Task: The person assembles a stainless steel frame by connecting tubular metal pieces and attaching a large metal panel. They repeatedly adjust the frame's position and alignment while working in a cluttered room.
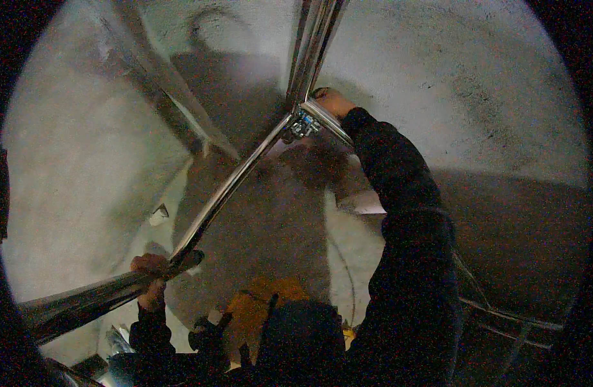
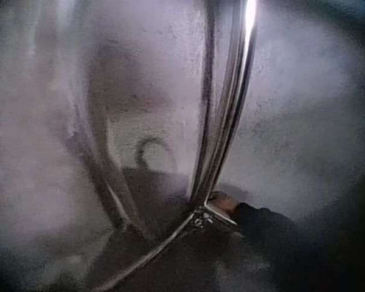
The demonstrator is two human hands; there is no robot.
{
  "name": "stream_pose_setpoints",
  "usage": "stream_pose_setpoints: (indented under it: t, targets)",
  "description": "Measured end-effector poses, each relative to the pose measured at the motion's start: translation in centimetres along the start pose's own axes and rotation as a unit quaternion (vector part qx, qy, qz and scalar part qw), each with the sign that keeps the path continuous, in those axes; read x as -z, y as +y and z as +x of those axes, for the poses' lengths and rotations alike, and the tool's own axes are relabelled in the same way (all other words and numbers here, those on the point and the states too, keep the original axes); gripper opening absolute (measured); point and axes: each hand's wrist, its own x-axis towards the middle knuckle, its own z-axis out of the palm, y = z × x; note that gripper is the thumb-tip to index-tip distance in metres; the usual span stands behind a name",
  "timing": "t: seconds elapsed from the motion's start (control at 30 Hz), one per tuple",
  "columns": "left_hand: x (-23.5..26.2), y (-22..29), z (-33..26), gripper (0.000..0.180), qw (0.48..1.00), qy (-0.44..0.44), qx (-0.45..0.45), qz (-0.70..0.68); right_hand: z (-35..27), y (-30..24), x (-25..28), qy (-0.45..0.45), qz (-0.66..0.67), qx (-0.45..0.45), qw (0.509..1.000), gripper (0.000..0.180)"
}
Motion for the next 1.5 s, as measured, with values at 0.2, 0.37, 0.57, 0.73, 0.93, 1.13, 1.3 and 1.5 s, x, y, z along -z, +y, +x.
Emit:
stream_pose_setpoints:
  t: [0.2, 0.37, 0.57, 0.73, 0.93, 1.13, 1.3, 1.5]
  targets:
    - [-1.7, 0.9, -0.2, 0.032, 1.000, -0.009, 0.006, -0.022, 0.1, 0.8, 0.6, 0.005, -0.025, 0.048, 0.999, 0.036]
    - [0.6, -1.2, -0.4, 0.033, 0.999, -0.018, 0.046, -0.011, -1.7, -2.9, 0.6, -0.002, -0.011, -0.029, 1.000, 0.044]
    - [0.1, -1.3, -0.8, 0.033, 0.998, -0.005, 0.043, -0.047, -1.7, -2.7, 1.9, -0.042, 0.118, -0.083, 0.989, 0.042]
    - [0.2, 2.5, 0.8, 0.036, 0.997, -0.061, 0.034, -0.027, -0.4, -0.9, 1.2, -0.026, 0.026, -0.052, 0.998, 0.042]
    - [1.5, -1.4, -0.4, 0.037, 0.996, -0.087, 0.030, 0.004, -1.2, -2.0, 1.2, 0.004, -0.011, -0.028, 1.000, 0.041]
    - [0.4, -3.2, -0.6, 0.035, 0.996, -0.049, 0.074, -0.010, -1.7, -1.8, 0.9, -0.039, 0.082, -0.039, 0.995, 0.039]
    - [2.0, -3.5, -1.4, 0.032, 0.998, -0.055, 0.042, 0.001, -7.0, -4.1, 1.9, 0.005, 0.113, -0.111, 0.987, 0.064]
    - [0.4, -2.6, -1.1, 0.030, 0.998, -0.022, 0.063, 0.006, -13.3, -3.7, -0.3, -0.037, -0.063, -0.046, 0.996, 0.055]
